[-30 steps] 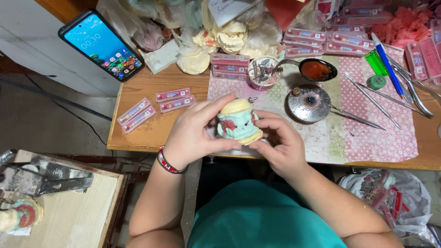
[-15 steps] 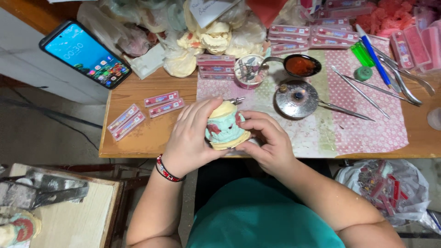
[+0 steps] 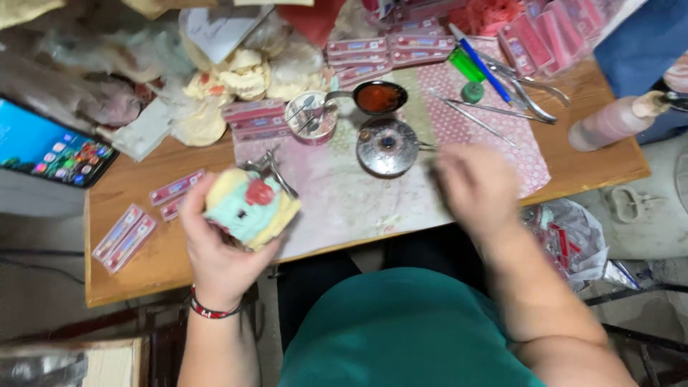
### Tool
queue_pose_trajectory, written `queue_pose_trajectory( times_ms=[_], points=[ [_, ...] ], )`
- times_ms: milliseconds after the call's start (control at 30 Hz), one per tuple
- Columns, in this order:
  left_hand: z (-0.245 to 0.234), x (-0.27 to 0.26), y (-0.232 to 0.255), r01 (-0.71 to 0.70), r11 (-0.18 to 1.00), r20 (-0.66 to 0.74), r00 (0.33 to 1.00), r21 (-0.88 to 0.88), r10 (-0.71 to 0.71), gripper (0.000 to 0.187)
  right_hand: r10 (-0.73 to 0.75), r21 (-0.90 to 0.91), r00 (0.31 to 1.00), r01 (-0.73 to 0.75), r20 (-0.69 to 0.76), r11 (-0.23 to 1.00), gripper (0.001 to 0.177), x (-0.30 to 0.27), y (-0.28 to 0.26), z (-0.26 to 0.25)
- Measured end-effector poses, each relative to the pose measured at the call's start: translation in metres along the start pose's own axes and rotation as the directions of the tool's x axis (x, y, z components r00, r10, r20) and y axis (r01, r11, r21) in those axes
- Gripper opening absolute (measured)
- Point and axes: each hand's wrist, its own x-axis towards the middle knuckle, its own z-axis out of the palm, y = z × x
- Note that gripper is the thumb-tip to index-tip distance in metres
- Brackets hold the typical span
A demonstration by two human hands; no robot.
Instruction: Applying material to a dental crown model and fitting it into a larger dental cast on a laboratory bench.
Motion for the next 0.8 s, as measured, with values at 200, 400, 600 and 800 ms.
queue_pose_trajectory(
  times_ms=[200,400,600,800],
  points=[
    [-0.025,0.001,0.01,0.086,0.909,-0.12,0.982,-0.407,-0.146,0.093,-0.144,-0.02,0.977,0.149,0.155,0.989,0.011,-0.015,-0.017,-0.027],
    [-0.058,-0.01,0.033,0.047,0.949,-0.18,0.978,-0.312,-0.108,0.094,-0.39,0.034,0.717,0.457,0.578,0.889,0.101,-0.027,-0.127,0.048],
    [-0.075,-0.009,0.068,-0.044,0.995,-0.121,0.992,-0.09,0.033,0.102,-0.721,0.64,0.475,0.355,0.505,0.682,0.071,-0.036,-0.194,0.075],
    [-0.052,-0.015,0.062,0.042,0.984,-0.033,0.998,-0.17,-0.048,0.095,-0.482,0.474,0.855,0.351,0.189,0.808,0.02,0.016,-0.1,0.023]
  ],
)
